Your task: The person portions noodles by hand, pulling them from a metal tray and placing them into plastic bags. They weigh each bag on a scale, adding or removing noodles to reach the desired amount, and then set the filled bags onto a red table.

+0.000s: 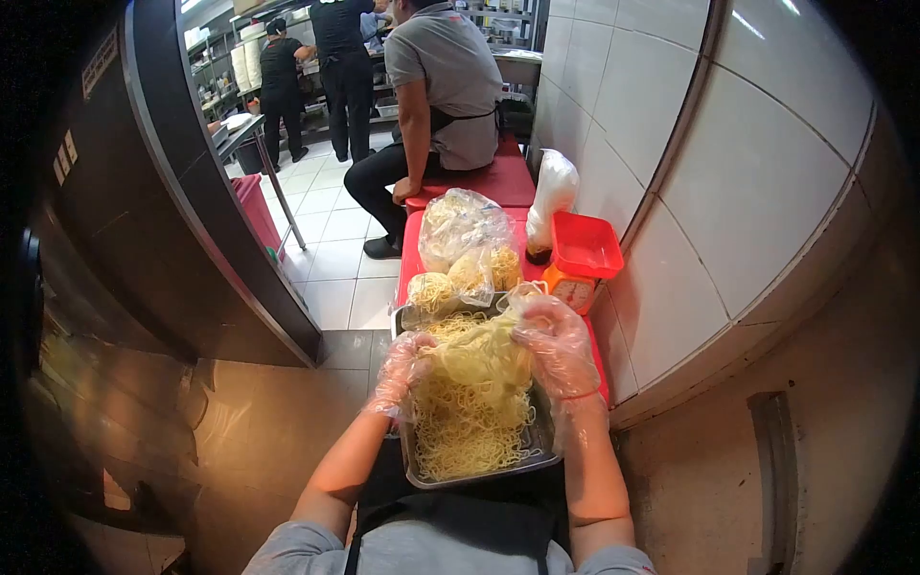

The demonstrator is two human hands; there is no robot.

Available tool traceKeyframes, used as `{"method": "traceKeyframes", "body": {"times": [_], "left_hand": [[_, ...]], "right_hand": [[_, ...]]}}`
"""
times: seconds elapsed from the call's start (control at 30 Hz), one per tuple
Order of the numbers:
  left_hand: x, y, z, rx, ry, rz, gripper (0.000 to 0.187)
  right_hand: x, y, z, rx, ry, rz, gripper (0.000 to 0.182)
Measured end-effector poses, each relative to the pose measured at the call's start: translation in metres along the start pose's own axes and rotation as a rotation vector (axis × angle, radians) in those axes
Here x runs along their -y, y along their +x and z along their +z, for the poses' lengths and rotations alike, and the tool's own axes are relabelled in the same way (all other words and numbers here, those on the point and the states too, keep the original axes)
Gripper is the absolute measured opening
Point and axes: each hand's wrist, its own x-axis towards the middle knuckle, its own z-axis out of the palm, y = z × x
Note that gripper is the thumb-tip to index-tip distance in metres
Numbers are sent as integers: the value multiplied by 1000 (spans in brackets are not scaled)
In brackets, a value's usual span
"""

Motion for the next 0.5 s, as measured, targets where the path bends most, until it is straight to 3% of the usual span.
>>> {"method": "traceKeyframes", "body": {"times": [0.03,0.13,0.17,0.2,0.27,0.33,0.37,0.4,0.47,0.5], "left_hand": [[-8,-2,-3,15,-9,22,41],[-26,-5,-5,52,-7,107,51],[-18,-2,1,57,14,145,53],[-19,-3,1,63,37,180,56],[-32,-15,-2,87,23,179,57],[-59,-25,-8,85,27,210,56],[-58,-29,-6,85,-11,271,53],[-62,-32,0,72,-129,189,49],[-72,-44,14,51,-360,9,42],[-72,-48,19,92,-228,77,38]], "right_hand": [[-11,5,-3,26,-47,-31,29],[-68,8,-33,255,-563,155,42],[-92,3,-51,332,-1073,-146,56],[-96,-6,-47,304,-1201,-98,67],[-110,-32,-26,257,-1414,243,71],[-148,-54,-29,290,-1411,439,70],[-165,-57,-43,236,-1243,213,60],[-167,-58,-45,220,-1085,-10,52],[-153,-46,-49,222,-660,-100,45],[-145,-43,-46,182,-730,-88,40]]}}
